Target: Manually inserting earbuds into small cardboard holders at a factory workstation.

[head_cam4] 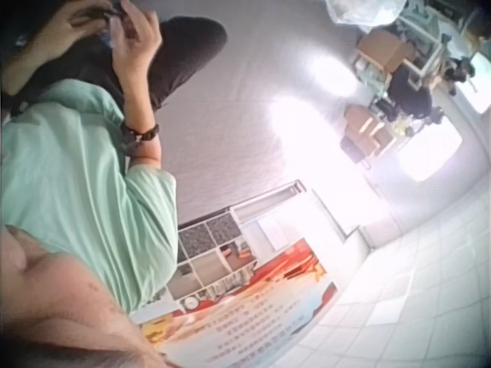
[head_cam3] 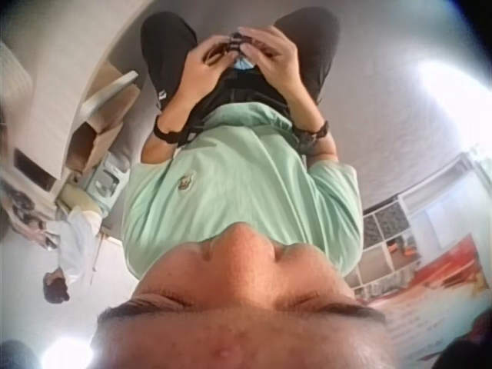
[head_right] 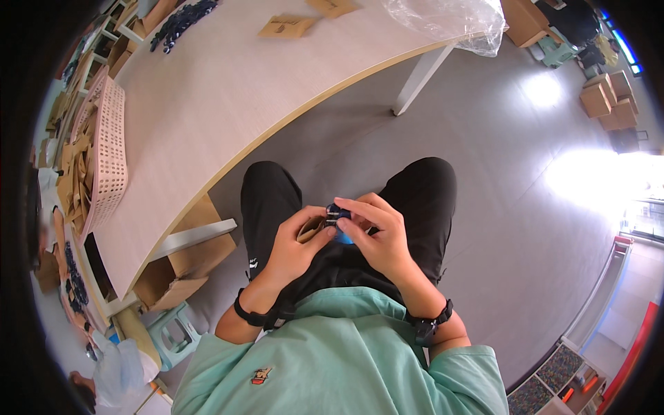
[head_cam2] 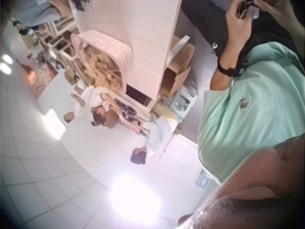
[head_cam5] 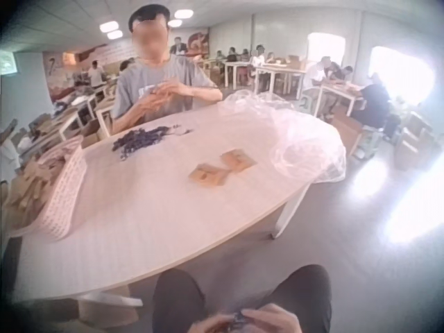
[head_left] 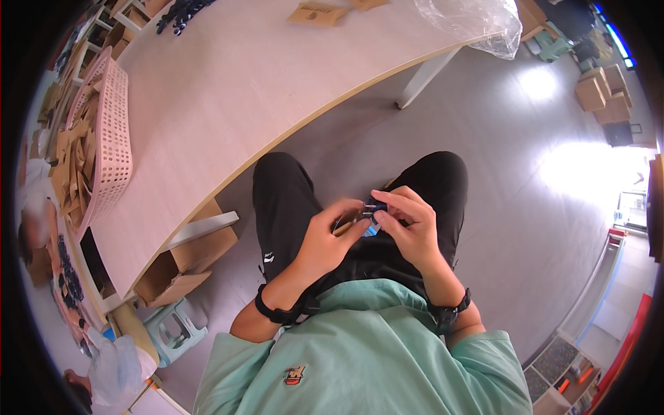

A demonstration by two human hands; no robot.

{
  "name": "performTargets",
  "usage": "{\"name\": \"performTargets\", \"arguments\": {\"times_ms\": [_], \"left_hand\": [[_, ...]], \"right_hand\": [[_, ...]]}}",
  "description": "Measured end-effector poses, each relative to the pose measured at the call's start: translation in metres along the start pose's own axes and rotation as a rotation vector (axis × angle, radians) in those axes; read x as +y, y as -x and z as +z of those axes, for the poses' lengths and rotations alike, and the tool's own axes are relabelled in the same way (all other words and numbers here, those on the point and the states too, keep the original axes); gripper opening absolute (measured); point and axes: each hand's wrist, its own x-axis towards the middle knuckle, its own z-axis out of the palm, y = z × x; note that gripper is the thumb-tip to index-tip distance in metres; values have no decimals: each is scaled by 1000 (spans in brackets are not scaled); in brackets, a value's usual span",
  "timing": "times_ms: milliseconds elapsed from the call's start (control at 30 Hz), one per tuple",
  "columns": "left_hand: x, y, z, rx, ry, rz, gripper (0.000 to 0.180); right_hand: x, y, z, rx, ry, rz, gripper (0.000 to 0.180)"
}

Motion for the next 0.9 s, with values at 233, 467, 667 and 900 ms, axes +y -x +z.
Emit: {"name": "performTargets", "arguments": {"times_ms": [233, 467, 667, 900], "left_hand": [[6, -3, 2, 93, -410, 322, 23], [0, -5, 1, 6, 68, 13, 20], [-12, -6, -2, 65, -62, 219, 21], [-5, -6, 6, 109, -172, 363, 20]], "right_hand": [[-6, -4, 3, -27, 42, 58, 35], [-7, -5, -1, -130, 31, -16, 35], [2, -7, 10, -95, 74, -150, 44], [-3, -9, 19, -194, -326, 31, 43]]}}
